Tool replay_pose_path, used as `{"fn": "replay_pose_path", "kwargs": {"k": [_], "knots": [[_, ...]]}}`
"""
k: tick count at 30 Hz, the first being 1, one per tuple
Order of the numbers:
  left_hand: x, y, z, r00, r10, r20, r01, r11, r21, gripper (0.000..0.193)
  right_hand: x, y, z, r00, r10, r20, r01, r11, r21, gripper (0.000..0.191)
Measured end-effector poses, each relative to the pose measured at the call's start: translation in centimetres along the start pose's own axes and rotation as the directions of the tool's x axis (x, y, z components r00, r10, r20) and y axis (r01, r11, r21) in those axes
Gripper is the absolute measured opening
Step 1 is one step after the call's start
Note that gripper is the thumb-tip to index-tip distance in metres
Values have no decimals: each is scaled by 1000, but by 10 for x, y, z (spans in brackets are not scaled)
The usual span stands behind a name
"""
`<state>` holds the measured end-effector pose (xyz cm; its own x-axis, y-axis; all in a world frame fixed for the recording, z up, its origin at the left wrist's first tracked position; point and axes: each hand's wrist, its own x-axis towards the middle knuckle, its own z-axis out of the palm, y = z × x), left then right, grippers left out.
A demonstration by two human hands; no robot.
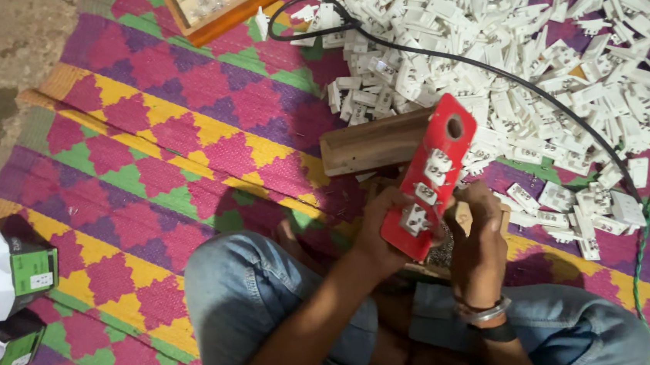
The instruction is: The person sits on a colorful mat and assembles small white electrical components onto red and green plastic backplates. They pick up components, align them with the backplate, and secure them using small metal fasteners from a wooden box.
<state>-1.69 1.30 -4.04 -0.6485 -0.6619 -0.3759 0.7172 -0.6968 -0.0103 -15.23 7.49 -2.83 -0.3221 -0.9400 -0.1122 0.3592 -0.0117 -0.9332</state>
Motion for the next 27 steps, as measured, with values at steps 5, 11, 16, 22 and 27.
{"fn": "replay_pose_path", "kwargs": {"k": [5, 11, 16, 22, 27], "knots": [[4, -4, -7, 998, -38, 40, 36, 998, 46, 41, 0, -6, -6, 997, 23, 67, -25, 999, 36, 77], [4, -2, -6, 1000, -19, 18, 18, 997, 74, 43, -2, -6, -14, 994, 109, 19, -109, 992, 57, 64], [3, 5, 3, 999, 43, 9, -44, 989, 139, 47, 11, -11, -43, 989, 138, -54, -125, 587, -800, 28], [-2, 2, 4, 980, 143, -138, -104, 961, 257, 46, 4, 22, -45, 937, 114, 330, 320, 95, -943, 30], [0, 2, 7, 998, 31, -60, -21, 987, 158, 47, 3, 30, -42, 946, 124, 300, 306, -32, -951, 31]]}}
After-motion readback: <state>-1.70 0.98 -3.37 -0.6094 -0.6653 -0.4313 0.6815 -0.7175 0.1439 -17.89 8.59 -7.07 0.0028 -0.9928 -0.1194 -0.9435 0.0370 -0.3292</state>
